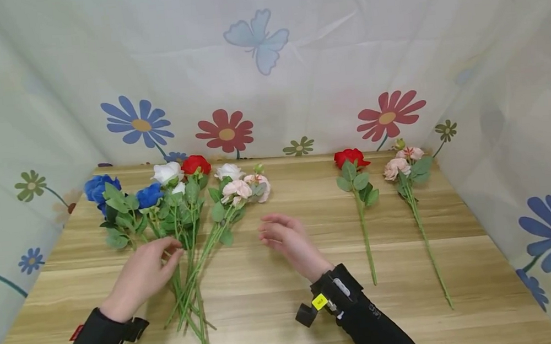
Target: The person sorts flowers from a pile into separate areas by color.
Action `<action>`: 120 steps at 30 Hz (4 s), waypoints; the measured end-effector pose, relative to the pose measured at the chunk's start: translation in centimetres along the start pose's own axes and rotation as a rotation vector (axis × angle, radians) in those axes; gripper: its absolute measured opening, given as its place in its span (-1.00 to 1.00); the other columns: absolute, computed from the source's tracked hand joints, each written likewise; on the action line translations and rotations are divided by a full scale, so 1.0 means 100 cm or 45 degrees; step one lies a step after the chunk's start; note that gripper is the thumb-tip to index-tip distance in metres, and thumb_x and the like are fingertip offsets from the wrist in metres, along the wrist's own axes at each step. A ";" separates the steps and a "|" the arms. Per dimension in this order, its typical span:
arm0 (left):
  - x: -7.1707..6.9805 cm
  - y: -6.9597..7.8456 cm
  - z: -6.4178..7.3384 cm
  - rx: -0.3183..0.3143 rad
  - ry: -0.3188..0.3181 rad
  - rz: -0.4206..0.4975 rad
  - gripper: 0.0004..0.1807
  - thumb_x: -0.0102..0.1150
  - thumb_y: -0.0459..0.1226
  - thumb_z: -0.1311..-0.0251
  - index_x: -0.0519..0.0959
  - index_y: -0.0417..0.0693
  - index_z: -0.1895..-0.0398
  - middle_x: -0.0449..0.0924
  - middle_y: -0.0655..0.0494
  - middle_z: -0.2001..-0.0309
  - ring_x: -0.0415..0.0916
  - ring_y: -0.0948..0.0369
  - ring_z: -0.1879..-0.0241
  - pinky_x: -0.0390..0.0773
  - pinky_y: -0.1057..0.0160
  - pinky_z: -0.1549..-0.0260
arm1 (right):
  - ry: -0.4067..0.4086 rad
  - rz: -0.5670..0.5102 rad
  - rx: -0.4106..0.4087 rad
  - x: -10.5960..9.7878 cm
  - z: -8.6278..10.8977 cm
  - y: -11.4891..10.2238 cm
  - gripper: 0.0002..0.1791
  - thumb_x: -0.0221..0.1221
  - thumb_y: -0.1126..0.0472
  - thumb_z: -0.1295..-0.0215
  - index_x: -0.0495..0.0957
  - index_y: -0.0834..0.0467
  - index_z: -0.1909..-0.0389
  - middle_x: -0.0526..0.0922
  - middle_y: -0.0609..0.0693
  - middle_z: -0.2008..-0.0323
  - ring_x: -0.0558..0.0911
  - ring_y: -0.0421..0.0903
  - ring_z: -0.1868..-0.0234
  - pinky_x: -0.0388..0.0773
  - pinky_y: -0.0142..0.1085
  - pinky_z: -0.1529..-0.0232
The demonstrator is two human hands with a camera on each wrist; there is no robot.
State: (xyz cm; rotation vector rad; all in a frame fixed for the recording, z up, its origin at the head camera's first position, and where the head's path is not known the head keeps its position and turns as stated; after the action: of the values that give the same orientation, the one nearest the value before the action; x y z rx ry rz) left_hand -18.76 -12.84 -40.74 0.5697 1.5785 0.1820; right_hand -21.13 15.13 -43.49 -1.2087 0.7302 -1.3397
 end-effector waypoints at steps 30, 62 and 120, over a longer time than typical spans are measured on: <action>0.009 -0.051 0.030 -0.365 -0.145 0.225 -0.63 0.08 -0.10 -0.46 0.70 -0.24 0.21 0.67 0.04 0.45 0.49 0.22 0.54 0.45 0.25 0.50 | -0.158 -0.223 0.080 0.053 -0.018 0.031 -0.55 -0.05 0.39 -0.43 0.27 0.44 -0.30 0.61 -0.04 0.19 0.61 -0.21 0.20 0.58 -0.45 0.09; 0.012 -0.074 0.022 -0.506 -0.180 0.172 -0.46 0.18 -0.07 -0.34 0.60 -0.05 0.84 0.49 0.16 0.83 0.24 0.23 0.77 0.17 0.28 0.60 | -0.190 -0.173 0.159 0.060 -0.017 0.035 -0.49 -0.08 0.38 -0.46 0.18 0.43 -0.38 0.56 -0.06 0.21 0.61 -0.24 0.24 0.56 -0.50 0.18; -0.007 -0.079 0.020 -0.495 -0.117 0.438 -0.74 0.09 -0.25 -0.45 0.56 -0.36 0.17 0.73 -0.15 0.37 0.68 0.19 0.53 0.53 0.30 0.53 | -0.197 -0.131 0.175 0.064 -0.015 0.034 -0.48 -0.07 0.40 -0.42 0.20 0.47 -0.37 0.56 -0.04 0.20 0.60 -0.24 0.26 0.56 -0.50 0.21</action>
State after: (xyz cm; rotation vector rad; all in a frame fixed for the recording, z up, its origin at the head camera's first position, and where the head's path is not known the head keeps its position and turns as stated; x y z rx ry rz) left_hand -18.76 -20.45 -43.86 0.5296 1.3018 0.6965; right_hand -20.37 8.05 -45.59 -1.2371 0.4636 -1.3407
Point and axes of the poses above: each hand's wrist, its own z-axis away from the middle knuckle, its own x-axis out of the palm, y = z × x, the point moved 5 cm from there along -z, towards the middle knuckle
